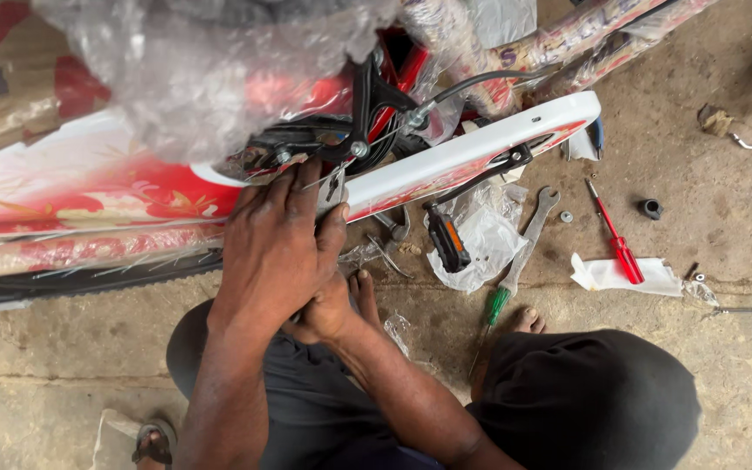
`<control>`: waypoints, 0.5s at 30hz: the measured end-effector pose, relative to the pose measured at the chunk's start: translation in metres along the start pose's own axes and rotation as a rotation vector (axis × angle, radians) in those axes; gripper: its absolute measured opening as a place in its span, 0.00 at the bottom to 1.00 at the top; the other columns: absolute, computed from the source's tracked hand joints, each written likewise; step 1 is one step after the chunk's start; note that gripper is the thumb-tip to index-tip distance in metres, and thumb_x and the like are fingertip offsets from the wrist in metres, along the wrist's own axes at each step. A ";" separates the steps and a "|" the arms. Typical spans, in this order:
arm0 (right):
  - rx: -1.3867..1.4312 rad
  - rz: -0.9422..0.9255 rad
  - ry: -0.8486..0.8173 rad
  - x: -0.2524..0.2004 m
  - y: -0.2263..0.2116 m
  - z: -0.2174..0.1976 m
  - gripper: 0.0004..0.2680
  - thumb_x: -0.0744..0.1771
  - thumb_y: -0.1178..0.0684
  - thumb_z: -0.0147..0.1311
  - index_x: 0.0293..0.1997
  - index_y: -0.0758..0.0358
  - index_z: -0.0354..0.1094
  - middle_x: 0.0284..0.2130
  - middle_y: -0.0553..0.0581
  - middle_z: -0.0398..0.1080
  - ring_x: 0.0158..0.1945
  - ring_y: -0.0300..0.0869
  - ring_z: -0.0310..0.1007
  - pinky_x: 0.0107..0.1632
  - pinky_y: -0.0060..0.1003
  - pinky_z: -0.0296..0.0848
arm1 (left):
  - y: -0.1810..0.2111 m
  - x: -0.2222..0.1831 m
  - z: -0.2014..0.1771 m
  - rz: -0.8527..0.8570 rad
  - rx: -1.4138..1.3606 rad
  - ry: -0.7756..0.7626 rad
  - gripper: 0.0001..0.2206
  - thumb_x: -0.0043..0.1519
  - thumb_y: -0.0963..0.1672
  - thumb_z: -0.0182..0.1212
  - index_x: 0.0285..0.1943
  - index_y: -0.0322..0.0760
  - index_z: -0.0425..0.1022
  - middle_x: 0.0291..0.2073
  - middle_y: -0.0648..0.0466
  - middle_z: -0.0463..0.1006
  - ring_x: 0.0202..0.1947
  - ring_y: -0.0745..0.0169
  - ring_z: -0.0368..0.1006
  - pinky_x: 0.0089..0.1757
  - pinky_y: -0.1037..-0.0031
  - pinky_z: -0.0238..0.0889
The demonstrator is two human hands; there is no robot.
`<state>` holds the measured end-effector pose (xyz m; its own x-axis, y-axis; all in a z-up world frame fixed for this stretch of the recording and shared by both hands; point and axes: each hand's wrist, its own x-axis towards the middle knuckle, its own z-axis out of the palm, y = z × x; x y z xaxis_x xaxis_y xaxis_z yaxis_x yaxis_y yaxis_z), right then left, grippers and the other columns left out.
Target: The person connects and secures a brake cable to the rear brake assembly of a bicycle using pliers and a screwdriver.
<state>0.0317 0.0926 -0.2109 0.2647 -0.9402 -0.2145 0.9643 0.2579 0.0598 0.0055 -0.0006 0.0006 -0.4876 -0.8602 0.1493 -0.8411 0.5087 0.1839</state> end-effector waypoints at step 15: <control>-1.225 -0.393 -0.250 0.019 -0.080 -0.005 0.26 0.66 0.55 0.59 0.70 0.69 0.51 0.59 0.73 0.66 0.63 0.55 0.63 0.63 0.43 0.66 | 0.002 -0.009 0.035 0.145 -0.120 0.424 0.17 0.68 0.42 0.66 0.64 0.27 0.72 0.58 0.38 0.77 0.55 0.37 0.76 0.57 0.55 0.68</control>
<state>-0.0403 0.0548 -0.2243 0.0878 -0.9800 0.1787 0.3872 -0.1317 -0.9125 0.0005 0.0070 -0.0341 -0.4384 -0.7019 0.5614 -0.7261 0.6447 0.2390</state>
